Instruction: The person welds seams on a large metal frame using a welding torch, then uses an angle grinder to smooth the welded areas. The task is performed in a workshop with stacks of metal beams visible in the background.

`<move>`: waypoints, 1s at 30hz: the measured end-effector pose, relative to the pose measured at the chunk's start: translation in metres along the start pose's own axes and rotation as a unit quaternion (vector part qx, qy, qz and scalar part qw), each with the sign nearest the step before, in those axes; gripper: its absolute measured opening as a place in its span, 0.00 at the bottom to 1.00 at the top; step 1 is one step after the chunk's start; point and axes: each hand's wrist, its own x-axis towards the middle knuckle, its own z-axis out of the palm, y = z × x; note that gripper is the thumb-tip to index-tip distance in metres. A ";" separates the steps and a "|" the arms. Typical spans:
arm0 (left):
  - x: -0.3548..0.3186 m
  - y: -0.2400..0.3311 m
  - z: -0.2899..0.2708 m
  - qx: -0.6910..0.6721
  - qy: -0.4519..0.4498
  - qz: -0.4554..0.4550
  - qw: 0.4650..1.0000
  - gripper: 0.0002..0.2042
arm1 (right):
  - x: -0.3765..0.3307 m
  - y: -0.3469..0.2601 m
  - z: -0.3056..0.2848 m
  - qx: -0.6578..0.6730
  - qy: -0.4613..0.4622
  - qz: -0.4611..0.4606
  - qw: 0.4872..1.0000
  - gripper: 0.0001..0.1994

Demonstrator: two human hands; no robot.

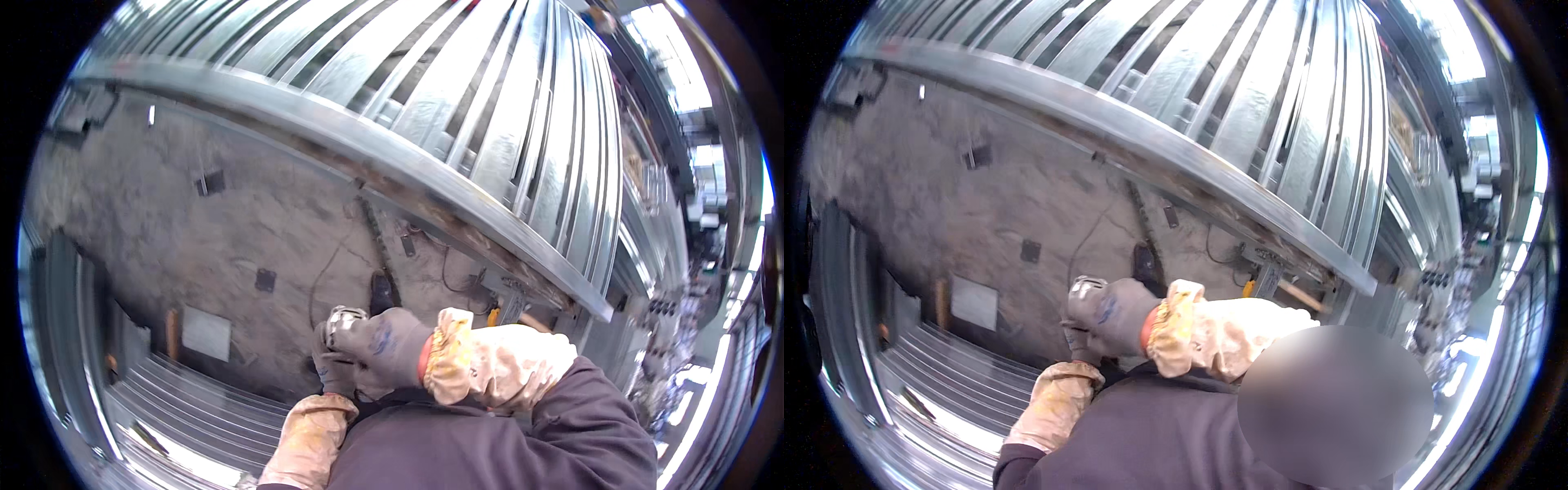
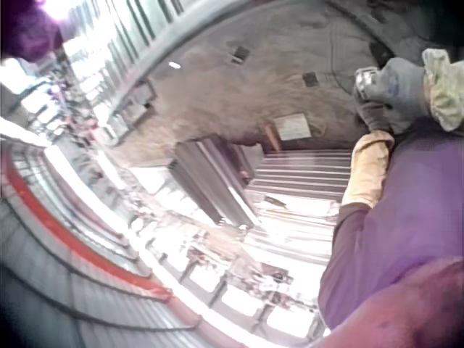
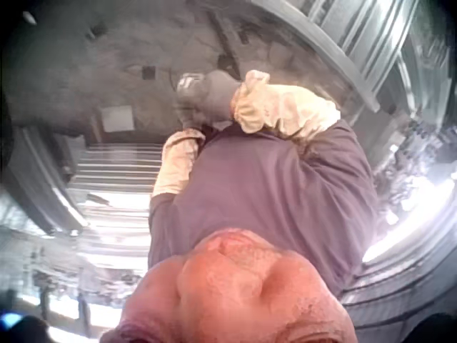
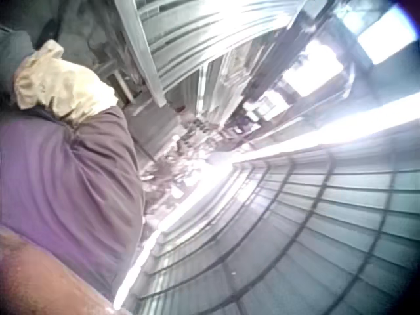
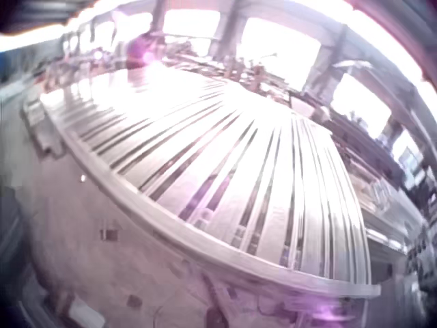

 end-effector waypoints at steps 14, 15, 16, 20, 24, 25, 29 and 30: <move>0.079 0.277 -0.047 -0.117 -0.041 -0.157 0.980 0.27 | -0.059 0.125 -0.035 0.498 0.228 -0.100 0.831 0.38; 0.082 0.294 -0.045 -0.145 -0.051 -0.151 0.977 0.27 | -0.058 0.126 -0.035 0.509 0.201 -0.119 0.829 0.40; 0.089 0.307 -0.046 -0.111 -0.066 -0.155 0.979 0.28 | -0.055 0.127 -0.035 0.500 0.179 -0.145 0.835 0.44; 0.123 0.343 -0.038 -0.009 -0.212 -0.162 0.964 0.29 | -0.032 0.123 -0.045 0.625 0.077 -0.230 0.742 0.39; 0.151 0.342 -0.037 0.065 -0.342 -0.135 0.928 0.32 | -0.033 0.134 -0.060 0.728 -0.002 -0.219 0.649 0.31; 0.160 0.342 -0.035 0.011 -0.352 -0.169 0.921 0.29 | -0.032 0.134 -0.062 0.765 0.050 -0.223 0.602 0.29; 0.181 0.352 -0.024 -0.066 -0.400 -0.218 0.888 0.33 | -0.049 0.135 -0.088 0.849 0.163 -0.169 0.473 0.24; 0.184 0.355 -0.024 -0.078 -0.414 -0.201 0.884 0.35 | -0.054 0.134 -0.097 0.833 0.220 -0.128 0.491 0.24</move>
